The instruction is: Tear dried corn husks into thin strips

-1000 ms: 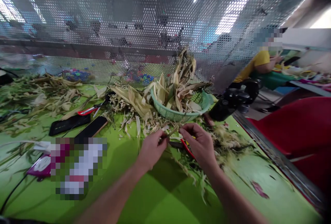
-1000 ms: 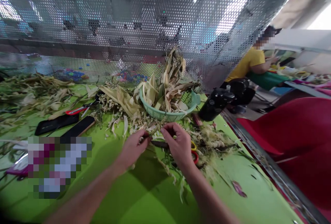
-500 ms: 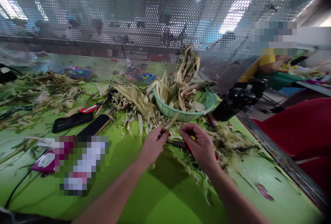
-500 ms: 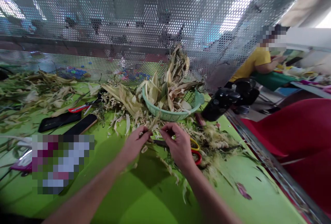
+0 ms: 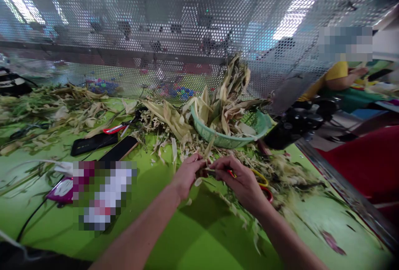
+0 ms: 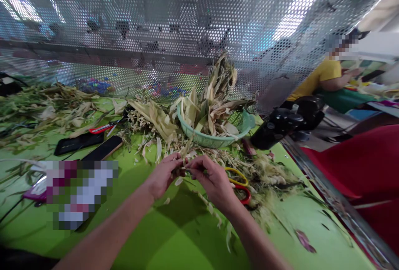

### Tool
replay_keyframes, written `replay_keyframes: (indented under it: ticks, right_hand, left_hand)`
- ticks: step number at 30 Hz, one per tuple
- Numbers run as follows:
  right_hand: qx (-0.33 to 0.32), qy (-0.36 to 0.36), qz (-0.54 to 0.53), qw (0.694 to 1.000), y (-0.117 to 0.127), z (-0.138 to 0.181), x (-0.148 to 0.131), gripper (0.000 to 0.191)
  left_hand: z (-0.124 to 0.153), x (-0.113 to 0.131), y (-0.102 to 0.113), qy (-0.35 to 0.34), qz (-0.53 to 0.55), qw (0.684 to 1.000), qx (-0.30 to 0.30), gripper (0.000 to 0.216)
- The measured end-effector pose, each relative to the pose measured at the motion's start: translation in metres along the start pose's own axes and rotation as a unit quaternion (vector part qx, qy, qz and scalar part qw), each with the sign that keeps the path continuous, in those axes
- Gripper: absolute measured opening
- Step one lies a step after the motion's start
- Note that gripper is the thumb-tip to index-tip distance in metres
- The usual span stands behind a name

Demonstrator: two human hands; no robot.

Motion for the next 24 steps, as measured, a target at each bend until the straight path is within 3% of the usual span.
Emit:
replay_keyframes:
  ticks: [4,8,13,19,24]
  right_hand:
    - [0.02,-0.022,-0.008,1.0,0.006,0.002,0.003,0.01]
    - [0.077,-0.071,-0.091,0.99,0.012,0.006,0.015,0.024]
    - [0.119,-0.105,-0.12,0.98,0.013,0.006,0.026,0.025]
    - [0.124,-0.089,-0.08,0.985,0.012,0.004,0.025,0.021]
    - [0.135,-0.1,-0.074,0.983,0.013,0.003,0.031,0.021]
  left_hand:
    - [0.005,0.009,-0.003,-0.083,-0.191,0.978,-0.009,0.012]
    - [0.013,0.017,-0.008,-0.159,-0.334,0.929,0.01,0.015]
    - [0.023,0.028,-0.02,-0.273,-0.454,0.848,0.005,0.009]
    - [0.025,0.024,-0.03,-0.331,-0.562,0.758,-0.015,0.006]
    - [0.027,0.023,-0.036,-0.343,-0.617,0.708,-0.019,0.006]
Point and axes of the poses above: each hand's wrist, its own z-axis away from the middle knuckle, its own y-axis out of the back of the hand, x = y × z, the point moved 8 cm from there along -z, towards the middle knuckle, and after that the axes turned 10 degrees about z, right-handed, at the moved point
